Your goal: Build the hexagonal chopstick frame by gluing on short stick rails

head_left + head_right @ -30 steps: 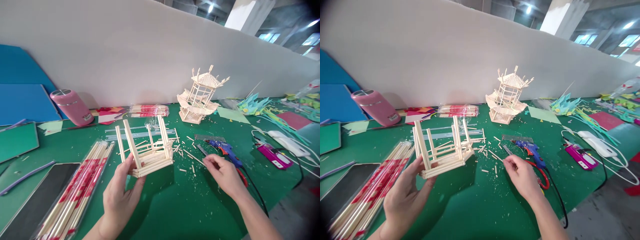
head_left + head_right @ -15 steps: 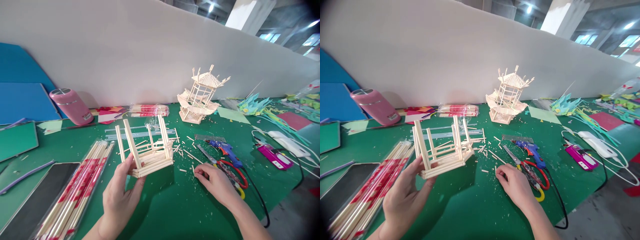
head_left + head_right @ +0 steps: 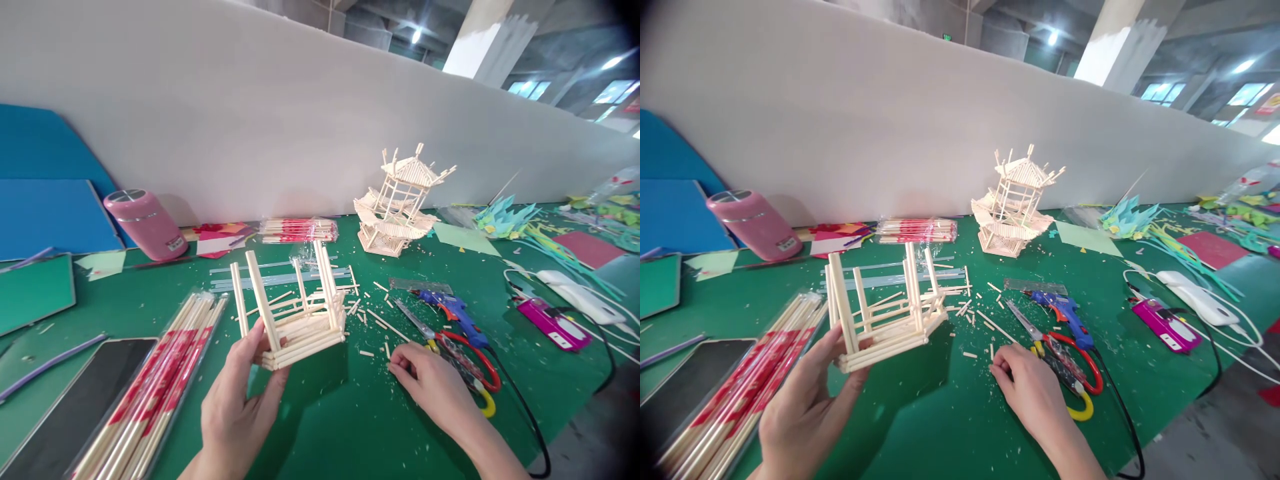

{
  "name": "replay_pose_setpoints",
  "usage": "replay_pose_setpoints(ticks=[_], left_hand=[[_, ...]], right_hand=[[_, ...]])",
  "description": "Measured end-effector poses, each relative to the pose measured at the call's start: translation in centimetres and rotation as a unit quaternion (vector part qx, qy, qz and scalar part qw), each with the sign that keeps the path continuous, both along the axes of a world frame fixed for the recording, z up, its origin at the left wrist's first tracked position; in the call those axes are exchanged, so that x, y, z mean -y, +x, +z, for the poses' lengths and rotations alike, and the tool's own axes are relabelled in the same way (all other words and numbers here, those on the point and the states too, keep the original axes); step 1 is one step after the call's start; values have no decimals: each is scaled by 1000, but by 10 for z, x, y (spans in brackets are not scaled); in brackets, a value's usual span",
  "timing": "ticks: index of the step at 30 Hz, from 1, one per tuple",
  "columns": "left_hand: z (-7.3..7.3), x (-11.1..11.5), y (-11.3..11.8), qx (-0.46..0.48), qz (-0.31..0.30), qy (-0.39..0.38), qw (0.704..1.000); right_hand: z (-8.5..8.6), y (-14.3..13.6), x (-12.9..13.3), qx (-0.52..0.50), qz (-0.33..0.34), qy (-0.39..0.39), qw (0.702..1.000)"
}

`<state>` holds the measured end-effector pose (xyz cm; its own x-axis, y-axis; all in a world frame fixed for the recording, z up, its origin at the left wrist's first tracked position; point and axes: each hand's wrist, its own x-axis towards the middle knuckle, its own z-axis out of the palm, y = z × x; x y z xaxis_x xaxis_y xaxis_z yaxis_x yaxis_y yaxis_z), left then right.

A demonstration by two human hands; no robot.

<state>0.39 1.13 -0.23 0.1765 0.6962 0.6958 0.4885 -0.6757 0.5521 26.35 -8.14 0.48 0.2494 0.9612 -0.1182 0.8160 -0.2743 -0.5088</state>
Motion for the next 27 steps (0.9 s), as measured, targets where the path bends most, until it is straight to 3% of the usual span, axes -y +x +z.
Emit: replay_pose_setpoints(ticks=[7,11,14,21,24,27], left_hand=[[3,0,1,-1,1,16,1000],[4,0,1,-5,2,24,1000],[4,1,2,-8,-1,13,1000],[11,2,4,-14,7,13,1000],[11,2,4,-11,-7,17,1000],[8,1,4,-3,-14,13,1000]], right_hand=[[-1,-1,3,-119,-46,41,991],[5,-2,3,-267,-83,68,958],[10,-7,1,-409,-103,94,902],[20,-26,-8,-665,-114,117,729],[21,-30,-8,-715,-106,115,681],[21,-33,-8,-742,-100,115,653]])
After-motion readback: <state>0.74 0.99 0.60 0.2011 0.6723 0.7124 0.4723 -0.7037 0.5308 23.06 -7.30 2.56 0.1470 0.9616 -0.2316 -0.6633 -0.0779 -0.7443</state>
